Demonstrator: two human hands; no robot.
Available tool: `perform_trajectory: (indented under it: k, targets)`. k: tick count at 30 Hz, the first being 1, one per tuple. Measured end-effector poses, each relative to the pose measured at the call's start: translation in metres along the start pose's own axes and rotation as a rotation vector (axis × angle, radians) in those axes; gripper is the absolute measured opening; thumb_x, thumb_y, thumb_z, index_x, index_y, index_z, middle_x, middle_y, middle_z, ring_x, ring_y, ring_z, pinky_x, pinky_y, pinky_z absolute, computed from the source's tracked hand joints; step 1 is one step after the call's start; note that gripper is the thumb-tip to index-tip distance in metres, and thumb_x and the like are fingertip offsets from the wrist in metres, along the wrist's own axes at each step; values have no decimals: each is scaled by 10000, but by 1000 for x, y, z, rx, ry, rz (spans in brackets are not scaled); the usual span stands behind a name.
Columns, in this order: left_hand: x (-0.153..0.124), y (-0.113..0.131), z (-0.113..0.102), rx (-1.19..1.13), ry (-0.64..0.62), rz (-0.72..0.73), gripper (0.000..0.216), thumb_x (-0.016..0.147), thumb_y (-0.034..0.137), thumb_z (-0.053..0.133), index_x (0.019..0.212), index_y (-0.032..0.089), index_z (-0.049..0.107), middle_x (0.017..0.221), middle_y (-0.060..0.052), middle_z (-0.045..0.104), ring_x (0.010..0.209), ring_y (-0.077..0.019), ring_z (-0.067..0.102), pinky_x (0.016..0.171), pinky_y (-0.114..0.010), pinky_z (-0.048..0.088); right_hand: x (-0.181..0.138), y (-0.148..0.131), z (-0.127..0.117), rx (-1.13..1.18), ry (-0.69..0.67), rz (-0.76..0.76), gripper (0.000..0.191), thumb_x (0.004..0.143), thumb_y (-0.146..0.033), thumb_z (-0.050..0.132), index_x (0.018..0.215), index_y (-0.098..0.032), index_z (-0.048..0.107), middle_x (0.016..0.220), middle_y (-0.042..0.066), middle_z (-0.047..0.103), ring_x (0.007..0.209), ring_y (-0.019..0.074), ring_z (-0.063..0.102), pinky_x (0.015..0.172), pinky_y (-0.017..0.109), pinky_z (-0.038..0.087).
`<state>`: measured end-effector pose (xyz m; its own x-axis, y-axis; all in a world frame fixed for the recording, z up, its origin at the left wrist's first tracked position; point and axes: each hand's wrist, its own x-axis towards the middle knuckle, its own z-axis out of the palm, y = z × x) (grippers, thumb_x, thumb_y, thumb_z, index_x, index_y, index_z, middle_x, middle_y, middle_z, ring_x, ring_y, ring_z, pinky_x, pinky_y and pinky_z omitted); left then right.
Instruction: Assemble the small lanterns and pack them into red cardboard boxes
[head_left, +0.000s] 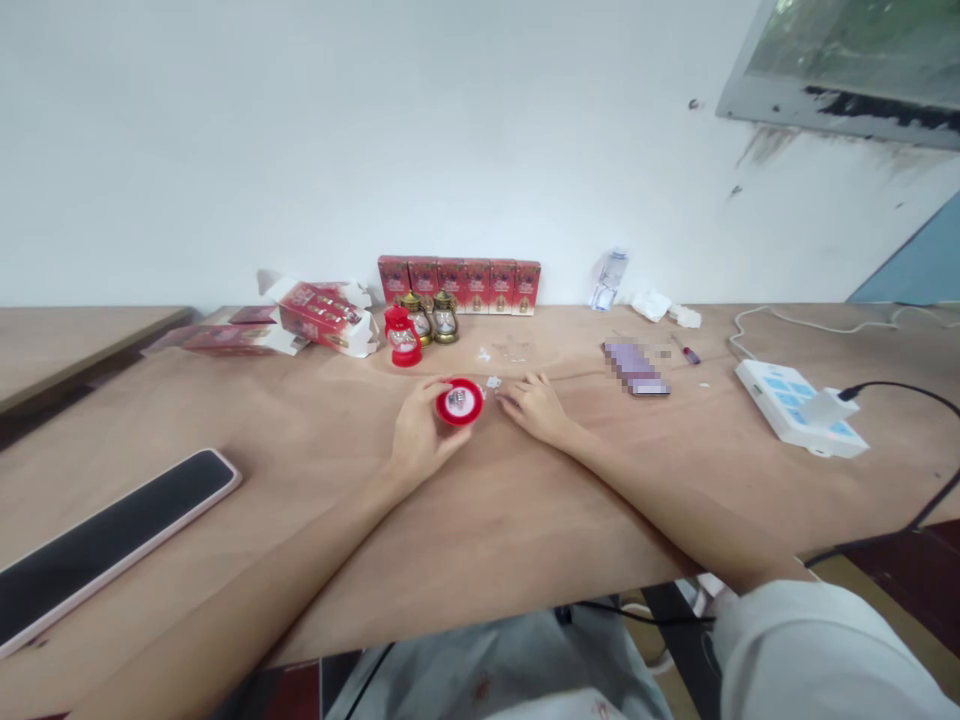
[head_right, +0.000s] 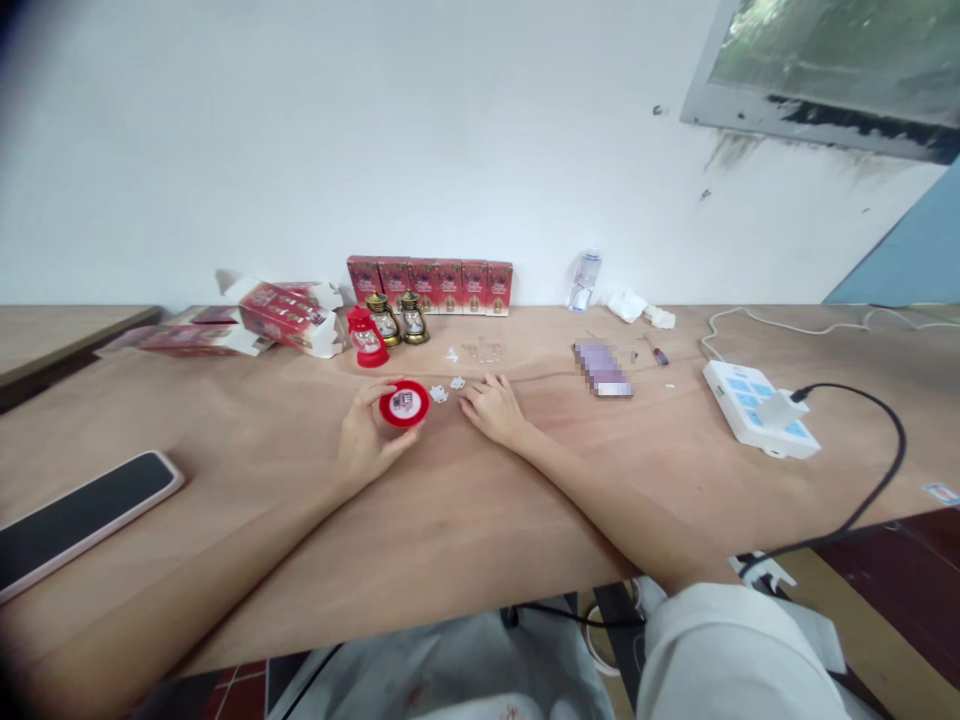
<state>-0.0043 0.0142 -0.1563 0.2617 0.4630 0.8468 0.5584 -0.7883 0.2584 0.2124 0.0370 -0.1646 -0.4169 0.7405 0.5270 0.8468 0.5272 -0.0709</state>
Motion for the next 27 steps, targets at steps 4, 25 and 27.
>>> perform_trajectory:
  k: [4, 25, 27]
  targets:
    - [0, 1, 0, -25, -16, 7, 546, 701, 224, 690, 1158, 188, 394, 1163, -117, 561, 1114, -247, 555, 933, -427, 472, -7, -4, -5, 97, 331, -99, 190, 896, -195, 488, 897, -168, 676, 848, 68, 725, 798, 188, 608, 725, 327, 450]
    - [-1, 7, 2, -48, -65, 112, 523, 735, 280, 673, 1175, 195, 404, 1172, -130, 557, 1091, -249, 558, 890, -426, 491, -12, -37, -34, 99, 645, -611, 285, 815, -76, 540, 1080, -137, 625, 936, 102, 703, 936, 171, 663, 795, 269, 585]
    - [-1, 7, 2, -38, -74, 111, 519, 740, 292, 668, 1177, 198, 403, 1172, -132, 554, 1092, -255, 558, 888, -434, 491, -11, -39, -34, 92, 670, -612, 242, 802, -76, 576, 1027, -135, 646, 907, 88, 715, 915, 166, 670, 792, 264, 586]
